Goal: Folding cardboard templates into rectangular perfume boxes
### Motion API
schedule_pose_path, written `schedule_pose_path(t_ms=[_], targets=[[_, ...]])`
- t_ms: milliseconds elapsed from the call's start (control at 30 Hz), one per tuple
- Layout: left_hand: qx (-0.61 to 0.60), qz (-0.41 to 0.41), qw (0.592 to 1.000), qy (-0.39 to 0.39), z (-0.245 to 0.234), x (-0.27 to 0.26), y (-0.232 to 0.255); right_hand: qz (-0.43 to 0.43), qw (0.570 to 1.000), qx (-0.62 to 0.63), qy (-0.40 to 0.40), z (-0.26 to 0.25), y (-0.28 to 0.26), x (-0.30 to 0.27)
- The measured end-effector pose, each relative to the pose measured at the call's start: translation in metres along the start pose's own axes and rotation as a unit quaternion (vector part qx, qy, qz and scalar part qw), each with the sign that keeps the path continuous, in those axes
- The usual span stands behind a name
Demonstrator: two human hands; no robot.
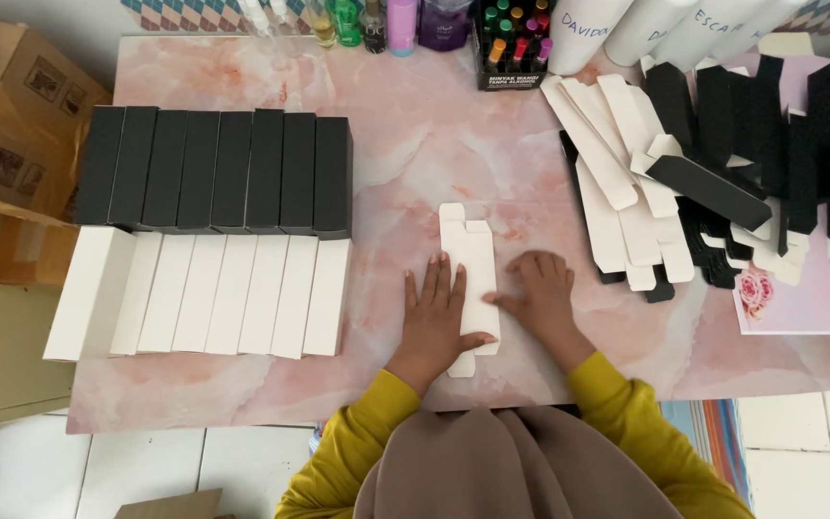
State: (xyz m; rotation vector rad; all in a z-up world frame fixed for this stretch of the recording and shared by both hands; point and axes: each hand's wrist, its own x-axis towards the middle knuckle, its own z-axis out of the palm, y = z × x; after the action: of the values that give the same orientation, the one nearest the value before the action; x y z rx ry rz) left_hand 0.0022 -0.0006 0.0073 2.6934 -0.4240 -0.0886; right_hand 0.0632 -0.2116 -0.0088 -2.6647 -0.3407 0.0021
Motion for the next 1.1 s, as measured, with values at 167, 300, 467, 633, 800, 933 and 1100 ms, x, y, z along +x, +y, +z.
schedule_pose_path(t_ms=[167,300,467,633,800,933,1100], targets=[[0.003,-0.017,1.000,-0.018,-0.004,0.002,0.001,-0.010,1.000,0.008,0.028,0.001,0.000,0.056],[0.012,-0.025,0.999,-0.033,-0.010,0.005,0.003,-0.021,0.999,0.019,0.044,0.007,0.000,0.088],[0.001,-0.027,0.999,-0.025,-0.007,0.006,0.002,-0.030,0.993,-0.017,0.113,0.026,0.009,0.111],[0.009,-0.022,1.000,0.001,-0.006,0.003,0.002,-0.033,0.991,-0.029,0.127,0.029,0.011,0.106],[-0.012,-0.034,0.999,-0.028,-0.014,0.003,0.005,-0.021,0.999,0.011,0.027,0.014,0.009,0.070],[-0.003,-0.040,0.998,-0.040,-0.010,0.004,0.005,-0.019,1.000,0.001,-0.023,0.005,0.012,0.024],[0.006,-0.034,0.999,-0.018,-0.013,0.000,0.009,-0.040,0.997,-0.018,-0.069,0.000,0.016,-0.030]])
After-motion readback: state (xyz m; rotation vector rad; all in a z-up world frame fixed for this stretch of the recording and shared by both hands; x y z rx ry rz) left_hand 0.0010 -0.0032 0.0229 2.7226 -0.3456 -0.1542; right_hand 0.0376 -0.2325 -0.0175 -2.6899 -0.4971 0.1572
